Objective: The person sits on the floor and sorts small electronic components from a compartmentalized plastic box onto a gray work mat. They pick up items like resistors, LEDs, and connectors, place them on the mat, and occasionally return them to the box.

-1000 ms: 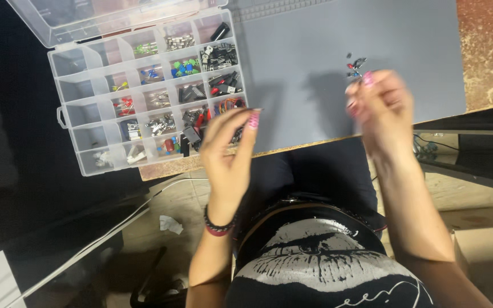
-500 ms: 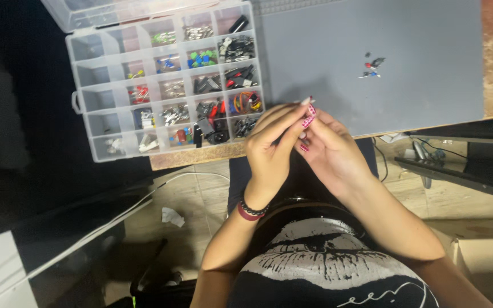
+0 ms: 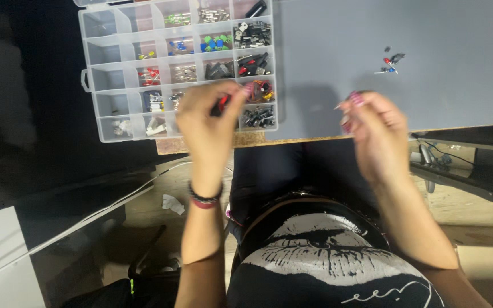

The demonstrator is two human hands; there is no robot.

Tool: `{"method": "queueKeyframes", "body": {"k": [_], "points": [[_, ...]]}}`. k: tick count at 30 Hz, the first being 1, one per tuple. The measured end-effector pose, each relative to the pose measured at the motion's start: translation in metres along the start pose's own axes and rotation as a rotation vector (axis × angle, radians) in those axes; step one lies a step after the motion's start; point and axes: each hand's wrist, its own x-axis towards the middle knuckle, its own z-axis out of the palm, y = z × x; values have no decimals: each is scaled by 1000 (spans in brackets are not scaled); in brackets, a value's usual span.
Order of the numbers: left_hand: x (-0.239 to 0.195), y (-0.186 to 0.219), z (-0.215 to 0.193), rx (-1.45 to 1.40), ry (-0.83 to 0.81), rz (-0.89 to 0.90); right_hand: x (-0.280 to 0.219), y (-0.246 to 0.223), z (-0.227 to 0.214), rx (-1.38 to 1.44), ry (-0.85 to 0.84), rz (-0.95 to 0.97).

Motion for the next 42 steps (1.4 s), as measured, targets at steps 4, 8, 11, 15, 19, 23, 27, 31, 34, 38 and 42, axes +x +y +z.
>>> {"method": "queueKeyframes", "body": {"k": [4,8,11,15,19,23,27,31,34,38,42], "points": [[6,-16,-12,423,-148,-66,24,-15,-38,-218,60,-80],[6,-26,-11,572,-229,-118,46,-13,-69,-701,204,-441],[2,-26,-10,617,-220,-106,60,-7,-80,-959,162,-626],[0,-7,-14,572,-187,-96,70,1,-77,-1104,111,-615],[-8,2,-14,533,-192,-67,71,2,-72,-1047,55,-622],[-12,8,-9,345,-223,-66,70,-7,-73,-1074,-30,-565],[-11,14,-1,236,-252,-81,68,-17,-72,-1080,-98,-587],[-9,18,6,189,-258,-43,76,-10,-83,-1081,-87,-638],[-10,21,10,180,-258,-51,79,-8,-87,-1039,-69,-694],[-4,33,21,35,-236,-45,75,-11,-81,-900,-23,-572],[-5,37,49,-136,-245,-83,67,-13,-52,-491,-106,-251]]}}
